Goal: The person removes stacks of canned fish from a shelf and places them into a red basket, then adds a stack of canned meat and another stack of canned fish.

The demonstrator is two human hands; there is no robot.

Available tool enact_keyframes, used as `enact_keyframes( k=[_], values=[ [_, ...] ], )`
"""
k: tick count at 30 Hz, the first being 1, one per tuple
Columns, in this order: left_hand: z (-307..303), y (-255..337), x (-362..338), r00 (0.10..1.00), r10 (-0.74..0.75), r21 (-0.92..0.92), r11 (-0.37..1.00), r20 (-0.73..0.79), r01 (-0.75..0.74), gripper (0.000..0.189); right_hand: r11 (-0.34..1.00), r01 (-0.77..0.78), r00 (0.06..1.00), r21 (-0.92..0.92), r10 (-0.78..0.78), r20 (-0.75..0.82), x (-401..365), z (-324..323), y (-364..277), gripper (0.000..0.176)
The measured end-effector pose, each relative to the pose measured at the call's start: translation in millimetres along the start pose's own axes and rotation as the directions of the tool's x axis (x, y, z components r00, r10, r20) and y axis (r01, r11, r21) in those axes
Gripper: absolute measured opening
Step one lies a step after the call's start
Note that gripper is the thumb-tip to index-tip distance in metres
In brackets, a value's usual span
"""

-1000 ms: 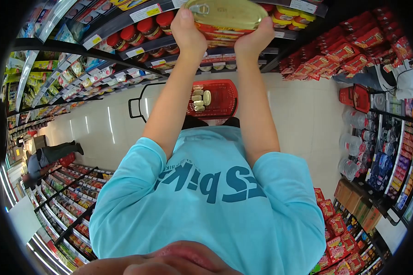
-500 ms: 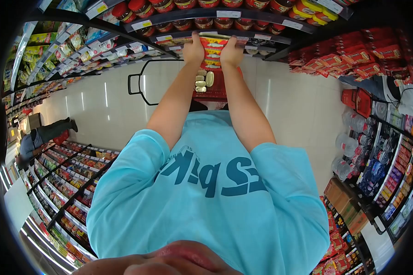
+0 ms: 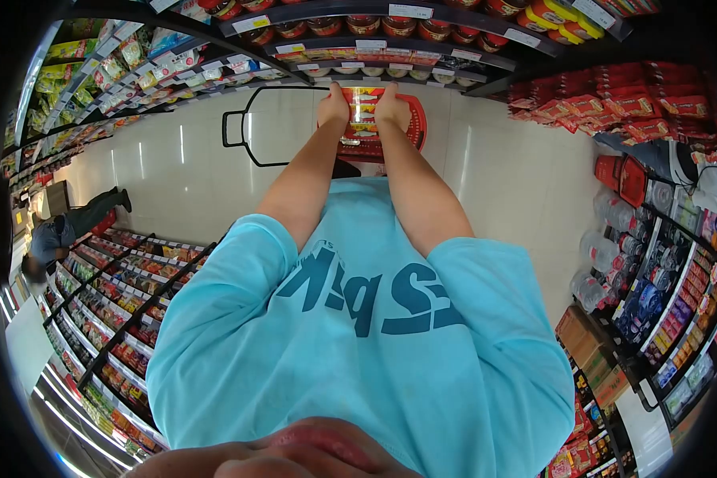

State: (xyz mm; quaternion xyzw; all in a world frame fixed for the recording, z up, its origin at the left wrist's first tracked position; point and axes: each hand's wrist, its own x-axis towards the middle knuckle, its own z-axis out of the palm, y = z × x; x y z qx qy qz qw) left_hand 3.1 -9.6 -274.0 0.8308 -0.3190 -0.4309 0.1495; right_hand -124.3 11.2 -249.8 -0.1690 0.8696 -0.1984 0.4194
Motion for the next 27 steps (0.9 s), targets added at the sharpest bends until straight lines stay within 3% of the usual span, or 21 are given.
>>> enact_keyframes(
  k=[6, 10, 12, 14, 15, 17, 18, 20, 22, 26, 27],
  values=[
    [-3, 2, 10, 0.999, 0.032, -0.040, 0.999, 0.018, -0.031, 0.087, 0.996, 0.083, 0.993, 0.045, -0.087, 0.083, 4, -5, -11, 0.088],
    [5, -12, 44, 0.999, 0.021, -0.202, 0.979, 0.027, -0.015, 0.087, 0.981, 0.181, 0.975, 0.073, -0.188, 0.119, 2, -15, -17, 0.090],
    [12, -26, 60, 0.984, 0.009, -0.524, 0.847, 0.178, 0.087, 0.087, 0.976, 0.195, 0.966, 0.095, -0.208, 0.153, 6, -17, -7, 0.091],
    [12, -26, 62, 0.981, 0.037, -0.569, 0.818, 0.191, 0.080, 0.085, 0.952, 0.245, 0.938, 0.181, -0.280, 0.203, 20, -18, 6, 0.090],
    [6, -22, 48, 0.963, 0.041, -0.641, 0.754, 0.266, 0.145, 0.081, 0.952, 0.245, 0.938, 0.183, -0.280, 0.203, 22, -23, 10, 0.090],
    [-8, -15, 24, 0.912, 0.060, -0.713, 0.646, 0.406, 0.275, 0.069, 0.927, 0.052, 0.878, 0.371, -0.220, 0.425, 22, -34, 22, 0.087],
    [-11, -17, 21, 0.912, 0.062, -0.713, 0.646, 0.405, 0.273, 0.069, 0.926, 0.053, 0.878, 0.373, -0.222, 0.425, 20, -41, 25, 0.087],
    [-15, -21, 15, 0.817, 0.135, -0.716, 0.575, 0.560, 0.396, 0.057, 0.904, 0.001, 0.847, 0.427, -0.228, 0.481, 14, -57, 32, 0.085],
    [-16, -25, 7, 0.793, 0.154, -0.709, 0.570, 0.589, 0.416, 0.059, 0.895, -0.016, 0.824, 0.446, -0.241, 0.513, 13, -72, 40, 0.083],
    [-15, -26, -5, 0.696, 0.208, -0.664, 0.569, 0.687, 0.486, 0.068, 0.828, -0.224, 0.691, 0.514, -0.237, 0.683, 7, -105, 39, 0.072],
    [-14, -29, -6, 0.631, 0.248, -0.649, 0.529, 0.735, 0.547, 0.069, 0.786, -0.287, 0.648, 0.548, -0.262, 0.715, 5, -110, 39, 0.068]
  ],
)
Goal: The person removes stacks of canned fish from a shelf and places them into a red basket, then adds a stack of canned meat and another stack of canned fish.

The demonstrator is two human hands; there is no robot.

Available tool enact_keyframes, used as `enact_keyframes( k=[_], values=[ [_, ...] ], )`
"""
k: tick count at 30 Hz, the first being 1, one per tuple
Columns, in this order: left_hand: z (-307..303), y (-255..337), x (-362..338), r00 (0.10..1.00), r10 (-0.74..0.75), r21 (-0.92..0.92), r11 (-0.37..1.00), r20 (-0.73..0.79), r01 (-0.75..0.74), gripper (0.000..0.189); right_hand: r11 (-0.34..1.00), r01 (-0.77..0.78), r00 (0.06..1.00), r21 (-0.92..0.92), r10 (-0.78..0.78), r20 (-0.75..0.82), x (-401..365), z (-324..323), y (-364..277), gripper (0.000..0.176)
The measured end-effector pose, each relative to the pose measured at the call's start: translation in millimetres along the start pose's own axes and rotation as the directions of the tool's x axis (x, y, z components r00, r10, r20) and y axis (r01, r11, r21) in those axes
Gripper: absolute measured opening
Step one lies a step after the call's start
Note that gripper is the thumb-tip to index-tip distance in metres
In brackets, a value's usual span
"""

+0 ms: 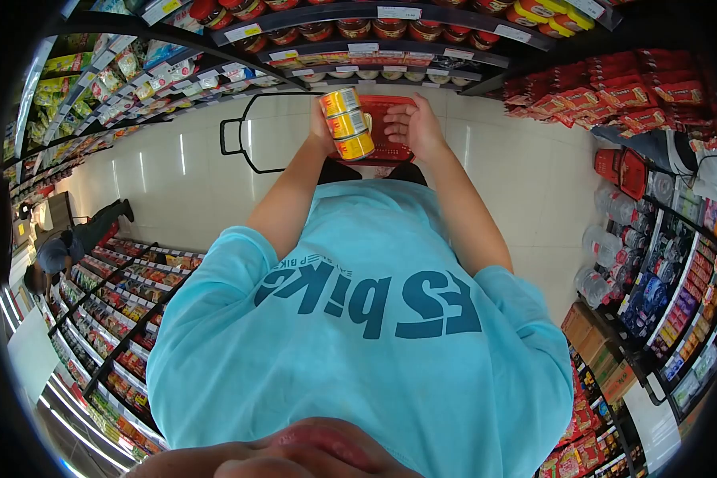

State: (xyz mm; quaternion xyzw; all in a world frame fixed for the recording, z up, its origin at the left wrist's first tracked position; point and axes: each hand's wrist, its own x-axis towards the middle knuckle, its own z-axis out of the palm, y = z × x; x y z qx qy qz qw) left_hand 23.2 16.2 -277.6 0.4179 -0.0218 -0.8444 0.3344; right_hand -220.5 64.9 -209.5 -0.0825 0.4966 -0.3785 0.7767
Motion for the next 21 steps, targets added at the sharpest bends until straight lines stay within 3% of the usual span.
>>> enact_keyframes(
  k=[2, 3, 5, 6, 7, 9, 11, 13, 15, 17, 19, 21],
  values=[
    [2, -2, -4, 0.968, -0.046, -0.086, 0.994, 0.245, 0.069, 0.075, 1.000, 0.029, 0.999, 0.001, -0.029, 0.023, -7, -2, -4, 0.066],
    [6, -2, -7, 0.968, -0.046, -0.084, 0.994, 0.245, 0.068, 0.075, 0.998, 0.057, 0.997, 0.002, -0.057, 0.044, -10, -3, -6, 0.064],
    [23, -5, -17, 0.817, -0.098, -0.105, 0.976, 0.568, 0.189, 0.073, 0.998, 0.066, 0.997, 0.008, -0.066, 0.041, -14, -4, -9, 0.063],
    [31, -7, -21, 0.908, -0.031, -0.203, 0.971, 0.418, 0.126, 0.067, 0.997, 0.076, 0.996, 0.013, -0.076, 0.038, -15, -5, -10, 0.062],
    [37, -5, -27, 0.908, -0.030, -0.202, 0.971, 0.418, 0.125, 0.067, 0.997, 0.077, 0.996, 0.013, -0.077, 0.039, -16, -7, -10, 0.062],
    [67, 5, -56, 0.812, 0.006, -0.174, 0.978, 0.584, 0.118, 0.051, 0.996, 0.084, 0.996, 0.030, -0.085, 0.027, -16, -12, -7, 0.060],
    [80, 8, -66, 0.819, -0.004, -0.173, 0.977, 0.574, 0.126, 0.054, 0.994, 0.087, 0.996, 0.061, -0.089, 0.031, -17, -16, -4, 0.059],
    [94, 10, -70, 0.700, 0.015, -0.171, 0.973, 0.714, 0.153, 0.057, 0.992, 0.087, 0.995, 0.092, -0.090, 0.035, -17, -19, 0, 0.058],
    [101, 8, -69, 0.663, 0.026, -0.169, 0.974, 0.748, 0.152, 0.058, 0.989, 0.083, 0.996, 0.120, -0.087, 0.036, -16, -22, 3, 0.057],
    [110, 6, -69, 0.538, 0.058, -0.185, 0.965, 0.841, 0.184, 0.058, 0.987, 0.077, 0.995, 0.139, -0.084, 0.046, -15, -26, 6, 0.057],
    [121, 9, -76, 0.572, 0.049, -0.179, 0.968, 0.819, 0.175, 0.060, 0.985, 0.073, 0.995, 0.159, -0.082, 0.055, -14, -30, 8, 0.057],
    [133, 14, -77, 0.503, -0.003, -0.121, 0.969, 0.864, 0.215, 0.063, 0.987, 0.073, 0.994, 0.144, -0.084, 0.068, -12, -33, 8, 0.057]
  ],
)
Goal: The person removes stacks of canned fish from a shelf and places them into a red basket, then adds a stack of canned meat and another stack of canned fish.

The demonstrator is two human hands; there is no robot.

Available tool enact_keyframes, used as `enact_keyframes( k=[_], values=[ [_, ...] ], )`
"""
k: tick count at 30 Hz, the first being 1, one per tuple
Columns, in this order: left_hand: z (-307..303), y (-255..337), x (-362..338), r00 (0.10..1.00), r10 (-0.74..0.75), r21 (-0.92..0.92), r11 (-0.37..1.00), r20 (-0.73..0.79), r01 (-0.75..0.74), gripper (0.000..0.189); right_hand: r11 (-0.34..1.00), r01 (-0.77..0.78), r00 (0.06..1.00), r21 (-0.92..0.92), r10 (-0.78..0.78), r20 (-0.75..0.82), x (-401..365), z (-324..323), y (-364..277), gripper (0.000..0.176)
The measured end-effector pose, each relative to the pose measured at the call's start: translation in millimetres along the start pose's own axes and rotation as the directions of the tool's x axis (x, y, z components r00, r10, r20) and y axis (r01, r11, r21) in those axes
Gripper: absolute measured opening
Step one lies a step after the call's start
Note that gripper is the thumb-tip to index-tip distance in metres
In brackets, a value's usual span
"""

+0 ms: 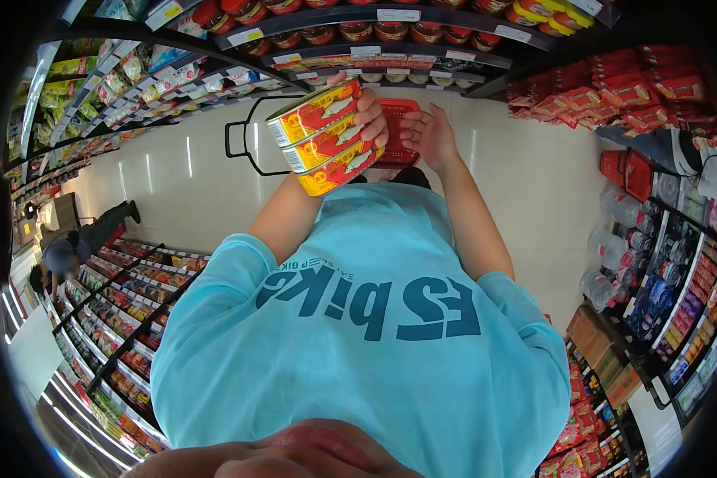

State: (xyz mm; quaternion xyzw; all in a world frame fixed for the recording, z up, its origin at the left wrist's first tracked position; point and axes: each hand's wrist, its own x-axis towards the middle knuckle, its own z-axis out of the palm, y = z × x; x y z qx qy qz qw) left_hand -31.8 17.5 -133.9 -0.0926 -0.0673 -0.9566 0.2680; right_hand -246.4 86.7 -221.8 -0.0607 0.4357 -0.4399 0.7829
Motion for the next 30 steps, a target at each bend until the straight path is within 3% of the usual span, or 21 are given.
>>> enact_keyframes(
  k=[4, 7, 10, 12, 15, 16, 18, 19, 20, 21, 22, 23, 24, 25, 26, 27, 28, 30],
  values=[
    [15, -4, 17, 0.994, -0.009, -0.008, 1.000, 0.107, 0.010, 0.065, 1.000, 0.004, 1.000, 0.011, -0.003, -0.025, 1, -5, -1, 0.056],
    [13, -7, 33, 0.927, -0.015, -0.037, 0.999, 0.376, 0.031, 0.066, 1.000, 0.000, 0.999, 0.022, 0.001, -0.043, 3, -8, 1, 0.055],
    [23, -4, 42, 0.914, -0.102, 0.068, 0.994, 0.394, 0.082, 0.068, 1.000, -0.002, 0.998, 0.029, 0.004, -0.058, 5, -10, 2, 0.053],
    [30, 1, 41, 0.916, -0.120, 0.105, 0.991, 0.382, 0.086, 0.070, 1.000, -0.002, 0.997, 0.007, 0.002, -0.075, 4, -7, 2, 0.052],
    [51, 8, 30, 0.998, -0.058, 0.241, 0.969, -0.007, 0.057, 0.070, 0.998, -0.005, 0.998, -0.059, 0.001, -0.067, -1, 4, -4, 0.050],
    [52, 12, 29, 0.998, -0.058, 0.243, 0.968, -0.006, 0.058, 0.070, 0.998, -0.003, 0.998, -0.059, -0.001, -0.065, -5, 8, -7, 0.050],
    [53, 18, 28, 0.975, 0.069, 0.299, 0.954, -0.210, -0.003, 0.072, 0.986, 0.060, 0.998, -0.156, -0.061, 0.000, -20, 25, -16, 0.049],
    [43, 26, 30, 0.982, 0.081, 0.317, 0.948, -0.173, -0.022, 0.076, 0.986, 0.063, 0.998, -0.155, -0.063, 0.001, -25, 29, -18, 0.049],
    [39, 33, 30, 0.982, 0.079, 0.318, 0.948, -0.172, -0.021, 0.076, 0.970, 0.160, 0.987, -0.186, -0.156, 0.037, -28, 33, -20, 0.047],
    [37, 40, 29, 0.976, 0.086, 0.318, 0.948, -0.202, -0.018, 0.078, 0.943, 0.256, 0.967, -0.212, -0.245, 0.075, -33, 40, -23, 0.046],
    [32, 50, 28, 0.968, 0.094, 0.318, 0.948, -0.232, -0.015, 0.080, 0.943, 0.258, 0.966, -0.211, -0.247, 0.075, -38, 48, -26, 0.046],
    [4, 71, 28, 0.996, -0.039, 0.387, 0.920, -0.076, 0.066, 0.081, 0.898, 0.354, 0.935, -0.263, -0.344, 0.086, -44, 59, -32, 0.047],
    [8, 69, 28, 0.996, -0.040, 0.388, 0.919, -0.076, 0.067, 0.081, 0.840, 0.444, 0.894, -0.312, -0.435, 0.102, -50, 71, -37, 0.049],
    [12, 66, 27, 0.910, 0.184, 0.415, 0.910, -0.371, -0.014, 0.079, 0.839, 0.446, 0.893, -0.312, -0.437, 0.102, -56, 83, -42, 0.049],
    [19, 64, 27, 0.692, 0.385, 0.465, 0.882, -0.610, -0.080, 0.077, 0.832, 0.511, 0.859, -0.216, -0.502, 0.099, -61, 96, -46, 0.047],
    [23, 59, 33, 0.662, 0.486, 0.590, 0.803, -0.571, -0.081, 0.070, 0.813, 0.570, 0.822, -0.118, -0.563, 0.090, -64, 108, -49, 0.046],
    [16, 55, 37, 0.662, 0.486, 0.591, 0.803, -0.570, -0.081, 0.070, 0.813, 0.570, 0.821, -0.118, -0.563, 0.090, -64, 119, -50, 0.046],
    [16, 45, 48, 0.343, 0.826, 0.887, 0.458, -0.448, 0.055, 0.059, 0.677, 0.709, 0.704, -0.196, -0.695, 0.145, -62, 136, -50, 0.044]
  ],
)
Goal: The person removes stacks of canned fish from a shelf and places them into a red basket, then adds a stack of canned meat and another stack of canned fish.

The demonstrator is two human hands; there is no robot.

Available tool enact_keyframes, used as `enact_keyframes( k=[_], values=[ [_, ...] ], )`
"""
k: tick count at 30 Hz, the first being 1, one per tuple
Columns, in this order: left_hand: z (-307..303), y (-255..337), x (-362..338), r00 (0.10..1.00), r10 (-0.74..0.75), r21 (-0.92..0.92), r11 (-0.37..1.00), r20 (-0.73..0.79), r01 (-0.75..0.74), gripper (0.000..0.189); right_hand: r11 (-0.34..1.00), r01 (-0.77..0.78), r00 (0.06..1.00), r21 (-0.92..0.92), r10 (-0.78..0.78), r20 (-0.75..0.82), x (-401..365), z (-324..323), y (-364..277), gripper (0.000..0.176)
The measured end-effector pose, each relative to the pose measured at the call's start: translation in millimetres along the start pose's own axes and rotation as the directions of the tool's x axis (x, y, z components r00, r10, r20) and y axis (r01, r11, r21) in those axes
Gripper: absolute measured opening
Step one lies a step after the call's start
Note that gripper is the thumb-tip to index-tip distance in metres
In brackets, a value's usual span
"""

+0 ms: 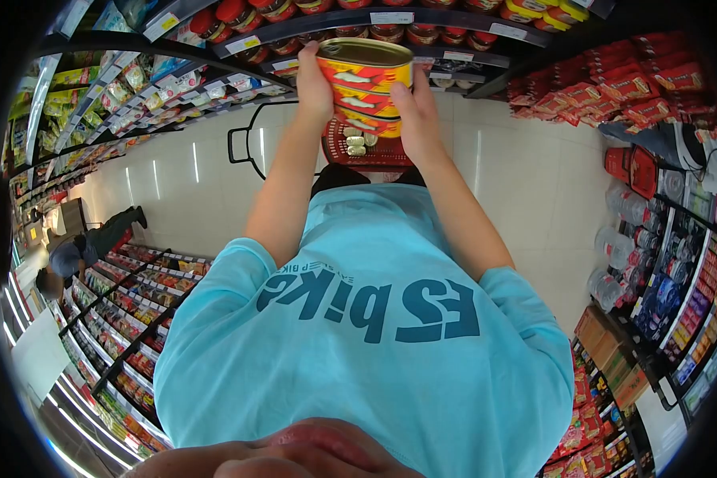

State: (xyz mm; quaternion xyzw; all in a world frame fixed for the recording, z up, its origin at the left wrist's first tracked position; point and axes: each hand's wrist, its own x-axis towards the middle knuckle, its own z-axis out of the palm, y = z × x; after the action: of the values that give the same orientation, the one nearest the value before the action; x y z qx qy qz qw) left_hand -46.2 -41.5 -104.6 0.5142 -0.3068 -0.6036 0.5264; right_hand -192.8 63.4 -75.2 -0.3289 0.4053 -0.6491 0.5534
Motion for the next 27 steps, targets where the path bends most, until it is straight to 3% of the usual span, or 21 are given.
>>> enact_keyframes(
  k=[2, 6, 8, 9, 10, 12, 13, 14, 15, 16, 17, 18, 20, 21, 22, 24, 25, 26, 27],
  values=[
    [8, 6, -18, 1.000, 0.006, 0.028, 1.000, 0.006, -0.006, 0.055, 1.000, -0.005, 0.999, -0.013, 0.005, -0.032, 5, 4, 2, 0.041],
    [9, 14, -21, 0.988, 0.156, 0.224, 0.963, -0.017, -0.148, 0.062, 0.994, -0.003, 0.990, -0.112, -0.013, -0.138, 18, 3, 12, 0.043],
    [7, 25, -35, 0.939, 0.343, 0.428, 0.849, -0.004, -0.309, 0.061, 0.973, 0.081, 0.978, -0.218, -0.119, -0.171, 19, 2, 11, 0.045],
    [9, 37, -43, 0.940, 0.341, 0.430, 0.850, -0.007, -0.305, 0.061, 0.967, 0.137, 0.976, -0.217, -0.169, -0.139, 17, 3, 3, 0.056],
    [12, 51, -52, 0.895, 0.436, 0.247, 0.860, 0.097, -0.446, 0.061, 0.967, 0.132, 0.977, -0.217, -0.164, -0.137, 9, 8, -2, 0.056],
    [23, 87, -78, 0.785, 0.595, -0.085, 0.803, 0.171, -0.590, 0.061, 0.910, 0.412, 0.891, 0.045, -0.392, -0.231, -4, 20, -14, 0.073],
    [24, 103, -83, 0.721, 0.652, -0.064, 0.750, 0.233, -0.658, 0.064, 0.847, 0.489, 0.871, 0.208, -0.486, -0.066, -5, 21, -28, 0.075],
    [21, 112, -86, 0.652, 0.698, -0.047, 0.693, 0.296, -0.720, 0.067, 0.819, 0.524, 0.848, 0.232, -0.525, -0.063, -8, 37, -45, 0.064],
    [19, 110, -78, 0.651, 0.702, -0.046, 0.689, 0.289, -0.723, 0.067, 0.829, 0.559, 0.826, 0.034, -0.552, -0.117, 1, 22, -28, 0.060],
    [18, 104, -60, 0.707, 0.645, 0.020, 0.734, 0.289, -0.678, 0.072, 0.807, 0.567, 0.792, -0.166, -0.590, -0.160, 12, 7, -12, 0.056],
    [18, 102, -51, 0.758, 0.587, 0.085, 0.772, 0.285, -0.630, 0.077, 0.908, 0.417, 0.883, -0.034, -0.414, -0.222, 15, 31, -38, 0.055],
    [20, 103, -60, 0.750, 0.599, 0.083, 0.764, 0.280, -0.640, 0.077, 0.902, 0.429, 0.881, -0.038, -0.428, -0.201, 17, 36, -42, 0.054],
    [28, 112, -74, 0.662, 0.725, -0.100, 0.685, 0.192, -0.721, 0.071, 0.889, 0.430, 0.890, 0.158, -0.389, -0.238, 7, 57, -57, 0.047],
    [25, 121, -80, 0.573, 0.789, -0.078, 0.600, 0.220, -0.796, 0.061, 0.838, 0.519, 0.852, 0.172, -0.522, -0.029, 1, 67, -72, 0.043],
    [23, 117, -69, 0.590, 0.777, -0.068, 0.615, 0.217, -0.785, 0.061, 0.848, 0.503, 0.862, 0.167, -0.505, -0.035, 8, 59, -63, 0.043],
    [17, 102, -50, 0.729, 0.637, 0.175, 0.711, 0.251, -0.681, 0.057, 0.937, 0.346, 0.918, -0.053, -0.350, -0.185, 20, 36, -42, 0.045],
    [10, 98, -49, 0.786, 0.569, 0.313, 0.721, 0.242, -0.619, 0.060, 0.969, 0.233, 0.933, -0.076, -0.245, -0.265, 13, 35, -40, 0.047],
    [20, 105, -68, 0.504, 0.839, 0.363, 0.413, 0.204, -0.835, 0.059, 0.924, 0.342, 0.887, 0.170, -0.257, -0.384, 13, 37, -29, 0.043],
    [21, 109, -64, 0.526, 0.824, 0.142, 0.507, 0.211, -0.850, 0.058, 0.866, 0.481, 0.872, 0.141, -0.455, -0.181, 18, 51, -47, 0.045]
  ],
)
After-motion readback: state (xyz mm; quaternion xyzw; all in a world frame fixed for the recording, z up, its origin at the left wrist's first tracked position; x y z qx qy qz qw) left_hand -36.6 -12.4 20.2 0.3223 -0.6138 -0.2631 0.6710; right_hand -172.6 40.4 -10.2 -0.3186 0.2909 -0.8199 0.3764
